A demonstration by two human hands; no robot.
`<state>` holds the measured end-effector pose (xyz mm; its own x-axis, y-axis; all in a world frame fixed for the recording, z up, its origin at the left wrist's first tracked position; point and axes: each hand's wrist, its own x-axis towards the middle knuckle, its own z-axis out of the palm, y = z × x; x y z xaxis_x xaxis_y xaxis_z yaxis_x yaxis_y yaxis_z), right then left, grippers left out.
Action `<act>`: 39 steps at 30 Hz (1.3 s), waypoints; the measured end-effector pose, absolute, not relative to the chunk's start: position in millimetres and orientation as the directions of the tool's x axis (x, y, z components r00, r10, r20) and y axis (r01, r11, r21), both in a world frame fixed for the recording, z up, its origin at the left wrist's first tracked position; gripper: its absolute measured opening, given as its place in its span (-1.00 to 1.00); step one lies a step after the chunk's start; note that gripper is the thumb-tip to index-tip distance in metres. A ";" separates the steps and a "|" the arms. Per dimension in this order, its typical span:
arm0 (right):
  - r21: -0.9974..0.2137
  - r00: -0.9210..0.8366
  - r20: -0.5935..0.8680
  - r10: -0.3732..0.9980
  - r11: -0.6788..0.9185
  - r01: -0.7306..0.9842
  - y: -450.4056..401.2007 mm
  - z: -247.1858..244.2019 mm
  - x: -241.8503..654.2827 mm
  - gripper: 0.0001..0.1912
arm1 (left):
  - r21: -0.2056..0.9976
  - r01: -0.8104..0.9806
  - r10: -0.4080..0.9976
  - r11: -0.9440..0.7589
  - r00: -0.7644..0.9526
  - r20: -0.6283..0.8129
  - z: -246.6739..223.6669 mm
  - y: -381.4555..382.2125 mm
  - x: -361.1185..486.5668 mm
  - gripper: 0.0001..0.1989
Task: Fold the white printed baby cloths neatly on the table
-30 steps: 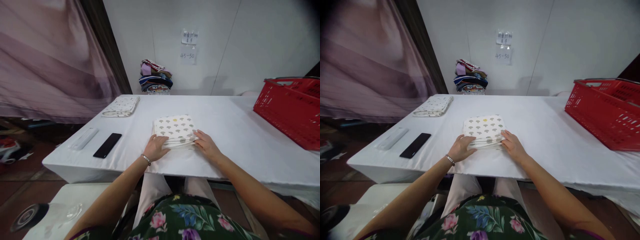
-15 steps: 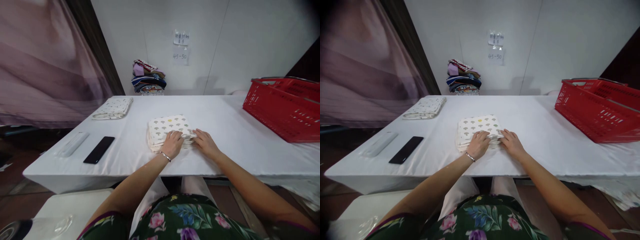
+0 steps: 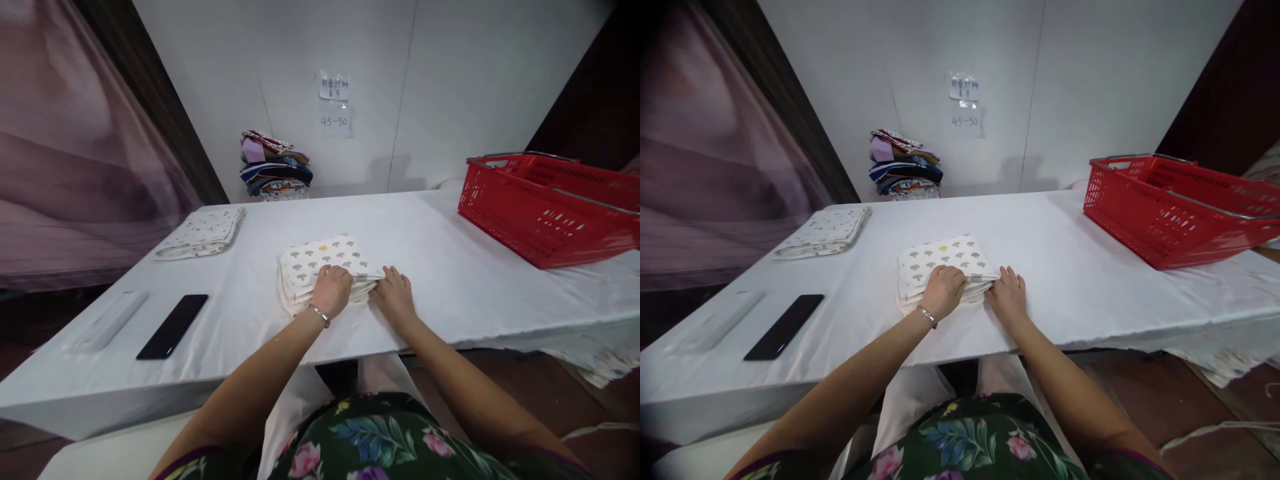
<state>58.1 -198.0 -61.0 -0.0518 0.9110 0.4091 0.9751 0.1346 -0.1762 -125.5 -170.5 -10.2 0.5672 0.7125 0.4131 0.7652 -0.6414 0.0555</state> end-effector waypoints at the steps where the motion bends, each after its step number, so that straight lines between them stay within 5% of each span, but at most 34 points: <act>1: -0.180 -0.037 0.398 0.917 0.118 0.977 -196.9 -61.0 55.6 -0.74 | 0.070 0.764 0.718 -0.642 0.566 0.405 -10.4 -171.4 -125.1 -0.84; 10: -0.348 0.043 0.423 0.905 0.119 0.930 -185.0 -69.1 56.4 -0.78 | 0.434 0.836 0.940 -0.336 0.328 0.096 4.4 -150.0 -132.7 -0.80; 19: -0.235 0.039 0.491 0.870 0.089 0.968 -185.8 -79.4 53.2 -0.86 | 0.328 0.917 0.968 -0.225 0.248 -0.028 13.1 -50.0 -145.1 -0.64; 29: -0.509 0.114 0.502 0.857 0.186 0.840 -175.8 -87.1 55.3 -0.87 | 0.312 0.938 0.968 -0.151 0.204 -0.147 -7.1 32.6 -107.2 -0.51; 39: -0.372 0.015 0.492 0.871 0.195 0.908 -175.4 -77.5 55.6 -0.92 | 0.280 0.954 0.976 -0.110 0.157 -0.153 -18.4 58.6 -81.2 -0.60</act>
<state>55.6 -175.4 -77.5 0.0148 0.8706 0.4918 0.9076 0.1947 -0.3720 -81.2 58.6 -18.4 0.1571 0.9757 -0.1526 0.9536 -0.1097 0.2804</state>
